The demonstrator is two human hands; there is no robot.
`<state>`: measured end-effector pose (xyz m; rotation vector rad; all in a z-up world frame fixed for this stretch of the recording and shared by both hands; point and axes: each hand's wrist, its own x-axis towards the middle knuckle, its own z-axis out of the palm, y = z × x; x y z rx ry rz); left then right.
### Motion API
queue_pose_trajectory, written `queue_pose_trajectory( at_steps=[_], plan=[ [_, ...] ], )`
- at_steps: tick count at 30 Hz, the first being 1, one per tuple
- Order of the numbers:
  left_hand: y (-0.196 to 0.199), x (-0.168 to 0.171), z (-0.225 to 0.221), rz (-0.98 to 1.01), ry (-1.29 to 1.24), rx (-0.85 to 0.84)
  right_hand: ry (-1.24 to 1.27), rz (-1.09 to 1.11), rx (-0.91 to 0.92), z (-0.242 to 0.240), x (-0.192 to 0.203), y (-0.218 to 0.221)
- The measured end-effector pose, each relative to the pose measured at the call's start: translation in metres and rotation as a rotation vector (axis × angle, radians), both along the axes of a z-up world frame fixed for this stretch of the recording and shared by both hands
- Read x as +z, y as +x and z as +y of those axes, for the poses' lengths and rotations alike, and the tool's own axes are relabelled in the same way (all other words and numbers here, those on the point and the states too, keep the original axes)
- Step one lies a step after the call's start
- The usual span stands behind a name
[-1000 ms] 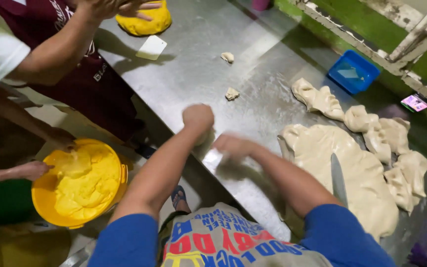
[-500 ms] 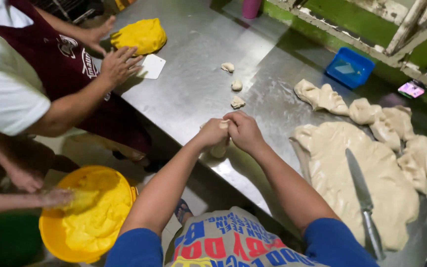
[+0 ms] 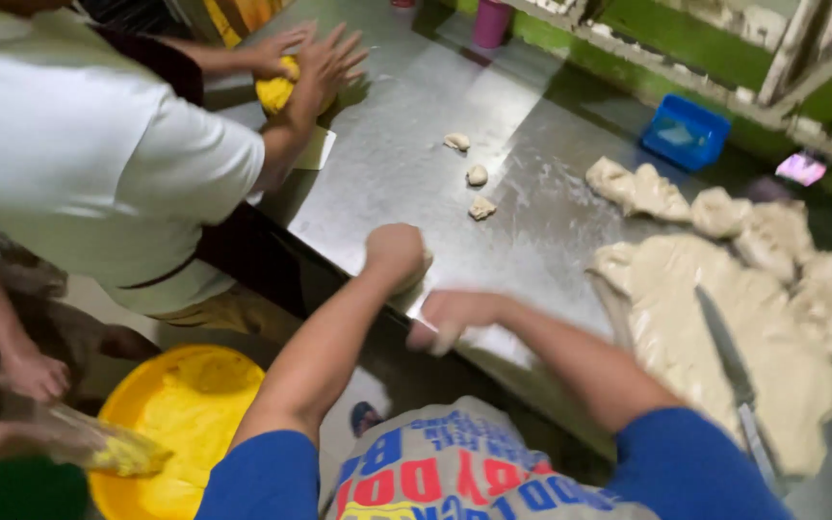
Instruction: Cutting a large mass of dough into smaller portions and rolling them into balls or strips on a metal workbench in a bakery.
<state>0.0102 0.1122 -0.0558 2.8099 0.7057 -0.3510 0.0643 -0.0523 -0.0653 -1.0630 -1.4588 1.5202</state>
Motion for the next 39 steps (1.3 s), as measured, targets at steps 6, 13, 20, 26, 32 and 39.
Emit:
queue_pose_trajectory(
  at_steps=[6, 13, 20, 26, 32, 39],
  plan=[
    [-0.025, 0.041, -0.02, -0.135, -0.372, 0.181, 0.009, -0.869, -0.618, 0.02, -0.003, 0.104],
    [0.0, 0.008, -0.05, -0.649, -0.531, 0.232, 0.124, -0.489, -0.924, 0.017, -0.031, 0.079],
    [0.04, -0.025, -0.071, -0.217, -0.149, 0.275, -0.084, -0.803, -0.699, 0.016, 0.016, 0.083],
    [0.044, -0.005, -0.055, -0.055, -0.069, 0.193, -0.223, -0.915, -0.58, 0.011, 0.041, 0.073],
    [0.028, -0.065, 0.046, -0.026, -0.035, 0.243, 0.525, -0.419, -0.305, 0.037, 0.0, 0.041],
    [-0.011, 0.03, 0.009, -0.344, -0.686, -0.025, -0.159, -0.624, -0.887, 0.053, -0.04, 0.043]
  ],
)
